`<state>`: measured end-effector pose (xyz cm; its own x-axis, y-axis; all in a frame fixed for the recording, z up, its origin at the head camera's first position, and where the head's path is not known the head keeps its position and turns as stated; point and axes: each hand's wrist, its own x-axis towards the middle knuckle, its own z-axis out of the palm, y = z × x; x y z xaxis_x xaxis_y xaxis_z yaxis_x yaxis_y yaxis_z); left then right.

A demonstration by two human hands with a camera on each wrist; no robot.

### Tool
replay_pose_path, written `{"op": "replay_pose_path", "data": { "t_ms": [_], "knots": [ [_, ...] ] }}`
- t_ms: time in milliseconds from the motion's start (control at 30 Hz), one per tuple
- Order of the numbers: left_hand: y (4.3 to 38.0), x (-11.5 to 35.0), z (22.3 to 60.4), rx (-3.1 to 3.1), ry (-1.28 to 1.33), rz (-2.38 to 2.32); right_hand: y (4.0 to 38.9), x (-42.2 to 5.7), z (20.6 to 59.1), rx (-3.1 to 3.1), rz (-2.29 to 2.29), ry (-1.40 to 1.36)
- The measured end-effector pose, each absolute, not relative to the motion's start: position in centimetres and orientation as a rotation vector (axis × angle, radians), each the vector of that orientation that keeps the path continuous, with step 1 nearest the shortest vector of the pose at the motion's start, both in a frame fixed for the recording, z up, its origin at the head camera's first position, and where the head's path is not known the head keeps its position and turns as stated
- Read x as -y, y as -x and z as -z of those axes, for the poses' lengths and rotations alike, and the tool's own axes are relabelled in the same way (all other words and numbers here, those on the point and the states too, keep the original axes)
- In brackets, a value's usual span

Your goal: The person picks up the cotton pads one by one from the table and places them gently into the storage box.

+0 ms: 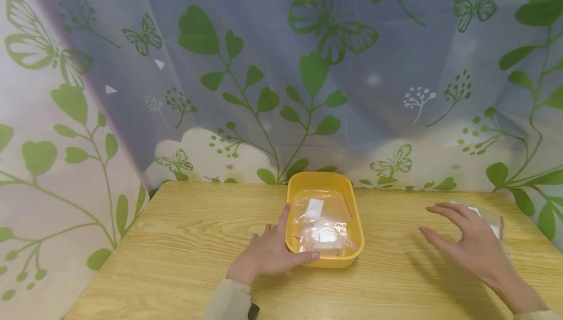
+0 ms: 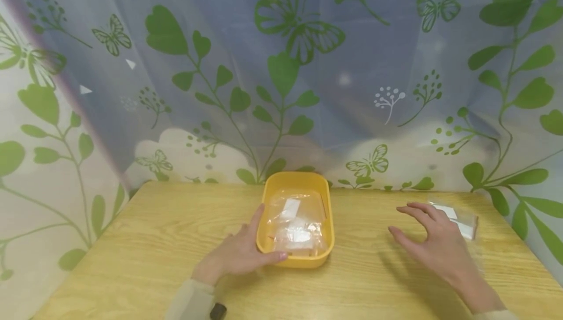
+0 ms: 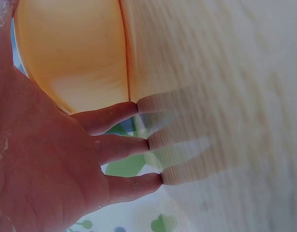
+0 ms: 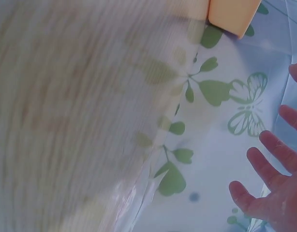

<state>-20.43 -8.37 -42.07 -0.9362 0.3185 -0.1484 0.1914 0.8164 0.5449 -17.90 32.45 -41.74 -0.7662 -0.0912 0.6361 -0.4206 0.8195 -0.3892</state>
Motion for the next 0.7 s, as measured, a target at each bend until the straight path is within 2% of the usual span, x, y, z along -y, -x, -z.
{"op": "replay_pose_path", "data": {
  "t_ms": [700],
  "knots": [
    [20.3, 8.4, 41.9, -2.771, -0.383, -0.781, 18.6, -37.1, 41.9, 2.482, -0.598, -0.21]
  ]
}}
